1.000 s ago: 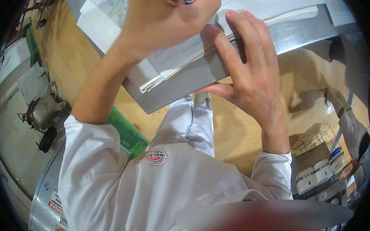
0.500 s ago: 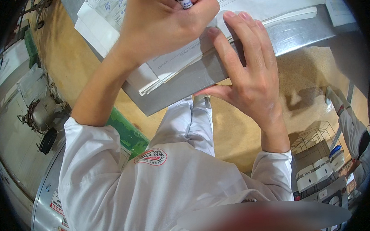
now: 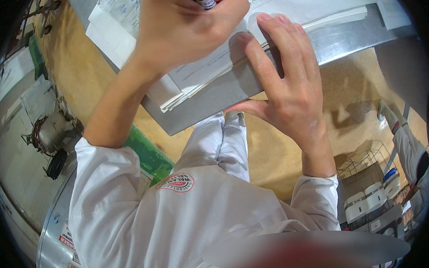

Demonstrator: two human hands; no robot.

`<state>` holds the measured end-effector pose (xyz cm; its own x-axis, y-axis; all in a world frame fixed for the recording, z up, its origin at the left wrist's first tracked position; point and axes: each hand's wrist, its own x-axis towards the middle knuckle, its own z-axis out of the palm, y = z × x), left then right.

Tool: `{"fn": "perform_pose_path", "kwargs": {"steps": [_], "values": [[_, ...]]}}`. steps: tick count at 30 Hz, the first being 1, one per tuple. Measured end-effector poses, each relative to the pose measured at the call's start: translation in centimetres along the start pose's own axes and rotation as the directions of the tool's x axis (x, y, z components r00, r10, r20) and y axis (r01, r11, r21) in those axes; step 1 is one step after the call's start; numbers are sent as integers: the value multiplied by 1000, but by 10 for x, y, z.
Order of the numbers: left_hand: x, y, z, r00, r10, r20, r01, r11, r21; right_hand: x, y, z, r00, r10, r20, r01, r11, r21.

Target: The person stands at a stainless steel counter and writes on several paper forms using a blue pen. They flip pages, adjust the stack, and continue writing entries while another person in a lab coat works nearby.

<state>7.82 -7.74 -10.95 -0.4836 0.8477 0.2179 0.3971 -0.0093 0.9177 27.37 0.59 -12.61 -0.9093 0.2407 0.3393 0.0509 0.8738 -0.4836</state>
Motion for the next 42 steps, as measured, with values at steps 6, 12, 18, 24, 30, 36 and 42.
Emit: {"fn": "perform_pose_path", "kwargs": {"steps": [6, 12, 18, 24, 30, 36, 42], "values": [[0, 2, 0, 1000, 3, 13, -3, 998, 56, -1, -1, 0, 1000, 2, 3, -2, 1000, -9], [5, 4, 1, 981, 174, 81, -192, 900, 391, -1, 0, -1, 1000, 0, 10, 1, 1000, -20], [0, 1, 7, 999, 26, -35, -25, 999, 32, -1, 1, 1, 1000, -8, -2, 8, 1000, -24], [5, 20, 1, 961, -104, -255, 115, 993, 27, -1, 3, -1, 1000, -23, 7, 24, 999, -37], [13, 3, 4, 992, 124, -29, -114, 967, 226, -1, 5, -1, 999, -49, 24, 50, 998, -49], [13, -1, 6, 990, 139, 31, -142, 967, 211, -4, 6, 0, 999, -52, 2, 52, 997, -50], [11, 2, 9, 997, 78, 8, -79, 987, 143, -2, 5, -1, 998, -55, -2, 55, 998, -38]]}}
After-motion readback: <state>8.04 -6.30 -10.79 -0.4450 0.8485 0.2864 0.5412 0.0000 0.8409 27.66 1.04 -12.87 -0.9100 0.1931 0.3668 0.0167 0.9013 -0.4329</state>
